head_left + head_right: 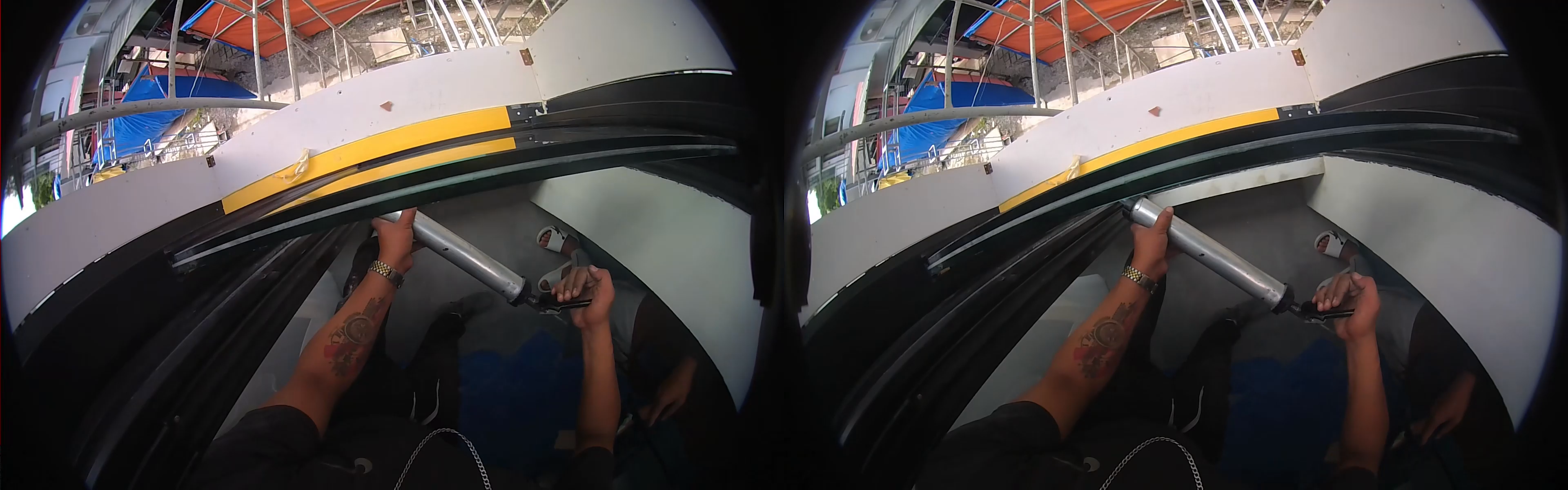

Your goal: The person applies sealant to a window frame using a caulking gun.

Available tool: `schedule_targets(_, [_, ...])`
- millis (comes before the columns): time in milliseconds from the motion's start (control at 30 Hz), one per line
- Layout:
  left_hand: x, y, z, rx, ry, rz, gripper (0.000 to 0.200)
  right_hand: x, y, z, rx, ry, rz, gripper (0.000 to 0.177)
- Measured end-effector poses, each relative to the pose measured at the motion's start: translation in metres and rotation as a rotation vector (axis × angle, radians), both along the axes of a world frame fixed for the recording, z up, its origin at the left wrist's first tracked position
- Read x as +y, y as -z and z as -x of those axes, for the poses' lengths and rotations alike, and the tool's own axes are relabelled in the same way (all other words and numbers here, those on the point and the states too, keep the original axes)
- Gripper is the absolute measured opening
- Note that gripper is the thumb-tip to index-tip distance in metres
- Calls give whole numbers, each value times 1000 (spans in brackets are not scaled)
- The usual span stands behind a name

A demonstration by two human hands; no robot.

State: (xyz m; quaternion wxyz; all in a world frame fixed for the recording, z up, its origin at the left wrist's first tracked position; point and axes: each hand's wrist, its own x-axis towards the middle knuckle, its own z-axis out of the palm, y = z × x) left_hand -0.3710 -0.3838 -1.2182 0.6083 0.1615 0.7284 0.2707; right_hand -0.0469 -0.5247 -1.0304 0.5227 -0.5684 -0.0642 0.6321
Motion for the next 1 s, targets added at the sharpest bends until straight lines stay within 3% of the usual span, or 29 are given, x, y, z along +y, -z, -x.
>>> schedule_targets(167, [9, -38, -7, -129, -16, 46, 83, -4, 3, -2, 12, 45, 8, 53])
schedule_targets(433, [13, -60, -10, -111, 13, 67, 75, -9, 7, -4, 24, 56, -13, 54])
schedule_targets(1000, [-4, -64, -2, -175, 10, -3, 64, -19, 12, -5, -56, 71, -78, 57])
